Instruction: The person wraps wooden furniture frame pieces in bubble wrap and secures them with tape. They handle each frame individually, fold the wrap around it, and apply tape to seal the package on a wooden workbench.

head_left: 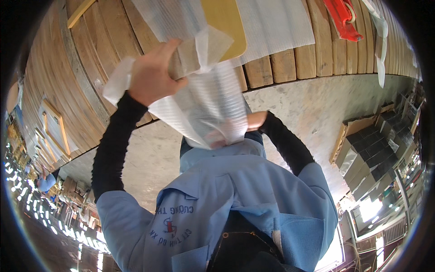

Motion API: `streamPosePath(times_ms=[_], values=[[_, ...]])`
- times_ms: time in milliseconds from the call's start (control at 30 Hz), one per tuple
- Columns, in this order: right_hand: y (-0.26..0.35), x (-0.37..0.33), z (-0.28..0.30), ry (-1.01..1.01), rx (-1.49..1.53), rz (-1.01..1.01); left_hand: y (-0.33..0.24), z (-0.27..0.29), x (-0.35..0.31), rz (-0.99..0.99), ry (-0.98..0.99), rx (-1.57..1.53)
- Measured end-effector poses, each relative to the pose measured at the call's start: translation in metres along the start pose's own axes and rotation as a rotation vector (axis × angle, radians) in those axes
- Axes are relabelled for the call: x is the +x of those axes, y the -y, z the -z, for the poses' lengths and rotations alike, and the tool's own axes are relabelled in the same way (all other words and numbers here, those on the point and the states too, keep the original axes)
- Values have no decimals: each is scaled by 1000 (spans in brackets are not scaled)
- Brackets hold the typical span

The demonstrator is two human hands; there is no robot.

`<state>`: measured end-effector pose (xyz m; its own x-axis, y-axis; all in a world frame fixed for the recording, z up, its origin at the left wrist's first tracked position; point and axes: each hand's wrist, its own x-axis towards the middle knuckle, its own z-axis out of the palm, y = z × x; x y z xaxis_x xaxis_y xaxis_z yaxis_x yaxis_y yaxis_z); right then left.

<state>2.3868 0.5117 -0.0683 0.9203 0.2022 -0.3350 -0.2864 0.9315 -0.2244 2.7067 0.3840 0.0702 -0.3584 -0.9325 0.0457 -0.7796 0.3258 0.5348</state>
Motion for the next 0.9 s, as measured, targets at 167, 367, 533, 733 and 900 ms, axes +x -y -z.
streamPosePath(times_ms=[167, 367, 533, 733, 900], values=[[61, -63, -24, -118, -363, -167, 13, -95, -40, 195, 101, -12], [201, -56, -62, -563, -937, -446, 34, -149, -80, 367, 151, 22], [262, 128, 15, -698, -2302, 907, 56, -140, -81, 290, 175, 77], [299, 209, 15, -237, -2618, 118, 78, -106, -83, 278, 168, 64], [314, 197, 11, -81, -2718, 617, 100, -106, -90, 289, 32, 101]])
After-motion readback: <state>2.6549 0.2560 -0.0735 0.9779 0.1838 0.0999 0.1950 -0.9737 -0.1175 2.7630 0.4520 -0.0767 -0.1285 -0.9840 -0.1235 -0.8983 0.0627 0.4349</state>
